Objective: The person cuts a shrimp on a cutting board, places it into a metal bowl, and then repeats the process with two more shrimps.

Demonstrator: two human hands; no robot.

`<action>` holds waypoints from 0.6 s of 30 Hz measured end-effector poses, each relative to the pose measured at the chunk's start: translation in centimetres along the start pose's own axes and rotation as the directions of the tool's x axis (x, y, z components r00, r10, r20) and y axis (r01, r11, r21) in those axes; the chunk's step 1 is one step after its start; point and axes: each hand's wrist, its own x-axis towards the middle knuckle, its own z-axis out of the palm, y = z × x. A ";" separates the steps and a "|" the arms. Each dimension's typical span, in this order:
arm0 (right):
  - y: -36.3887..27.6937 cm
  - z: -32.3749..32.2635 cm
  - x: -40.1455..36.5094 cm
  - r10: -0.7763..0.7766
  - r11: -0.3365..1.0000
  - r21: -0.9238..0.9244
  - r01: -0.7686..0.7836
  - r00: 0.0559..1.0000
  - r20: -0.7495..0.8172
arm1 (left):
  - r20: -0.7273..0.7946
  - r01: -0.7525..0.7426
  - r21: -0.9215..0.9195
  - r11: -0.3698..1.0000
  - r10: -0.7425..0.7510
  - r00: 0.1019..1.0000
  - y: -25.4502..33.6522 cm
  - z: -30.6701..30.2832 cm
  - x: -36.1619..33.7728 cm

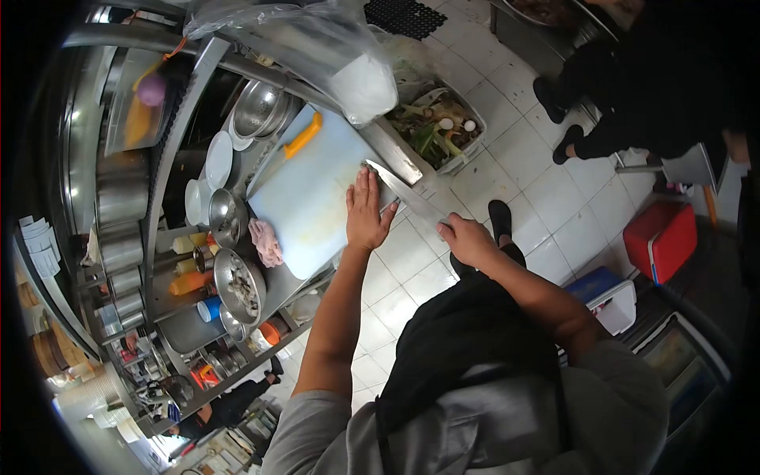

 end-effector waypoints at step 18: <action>-1.0 7.6 -6.7 0.105 0.979 0.186 -0.087 0.991 -0.087 | -0.010 0.013 -0.026 1.000 -0.013 1.000 -0.4 0.7 0.2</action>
